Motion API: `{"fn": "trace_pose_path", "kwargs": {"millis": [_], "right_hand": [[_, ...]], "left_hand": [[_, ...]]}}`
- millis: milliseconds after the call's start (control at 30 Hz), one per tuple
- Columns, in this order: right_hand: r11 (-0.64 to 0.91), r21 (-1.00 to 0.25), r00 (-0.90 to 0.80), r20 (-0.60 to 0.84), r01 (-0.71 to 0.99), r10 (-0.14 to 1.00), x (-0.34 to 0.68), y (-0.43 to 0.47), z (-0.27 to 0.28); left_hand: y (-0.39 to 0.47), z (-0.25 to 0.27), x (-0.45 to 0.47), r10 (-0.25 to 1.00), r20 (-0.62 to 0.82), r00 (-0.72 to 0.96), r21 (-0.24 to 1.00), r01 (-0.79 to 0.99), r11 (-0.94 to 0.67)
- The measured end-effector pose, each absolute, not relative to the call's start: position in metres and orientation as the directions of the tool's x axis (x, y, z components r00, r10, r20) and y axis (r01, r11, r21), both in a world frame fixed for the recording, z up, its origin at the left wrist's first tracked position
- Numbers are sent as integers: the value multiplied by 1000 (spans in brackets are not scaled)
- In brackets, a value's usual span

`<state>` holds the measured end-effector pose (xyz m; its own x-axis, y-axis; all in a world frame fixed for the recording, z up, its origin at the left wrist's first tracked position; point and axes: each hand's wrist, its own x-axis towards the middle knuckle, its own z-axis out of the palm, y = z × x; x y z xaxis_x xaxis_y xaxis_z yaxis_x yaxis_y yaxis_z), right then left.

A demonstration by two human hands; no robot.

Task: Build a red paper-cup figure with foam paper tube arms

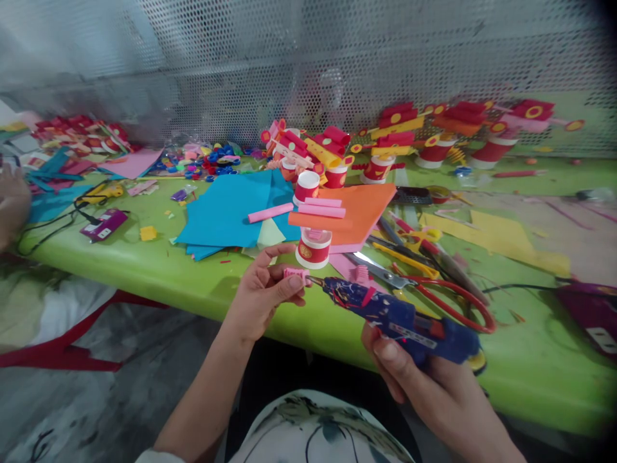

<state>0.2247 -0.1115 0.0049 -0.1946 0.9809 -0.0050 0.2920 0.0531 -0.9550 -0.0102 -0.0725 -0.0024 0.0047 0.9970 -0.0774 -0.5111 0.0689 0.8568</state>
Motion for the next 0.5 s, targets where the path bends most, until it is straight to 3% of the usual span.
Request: {"fn": "trace_pose_path", "kwargs": {"millis": [500], "right_hand": [[48,-961,-205,-9,273,979,222,-111,7]], "left_hand": [[-74,-3,-12,992,-115,53,845,-519,126]]}}
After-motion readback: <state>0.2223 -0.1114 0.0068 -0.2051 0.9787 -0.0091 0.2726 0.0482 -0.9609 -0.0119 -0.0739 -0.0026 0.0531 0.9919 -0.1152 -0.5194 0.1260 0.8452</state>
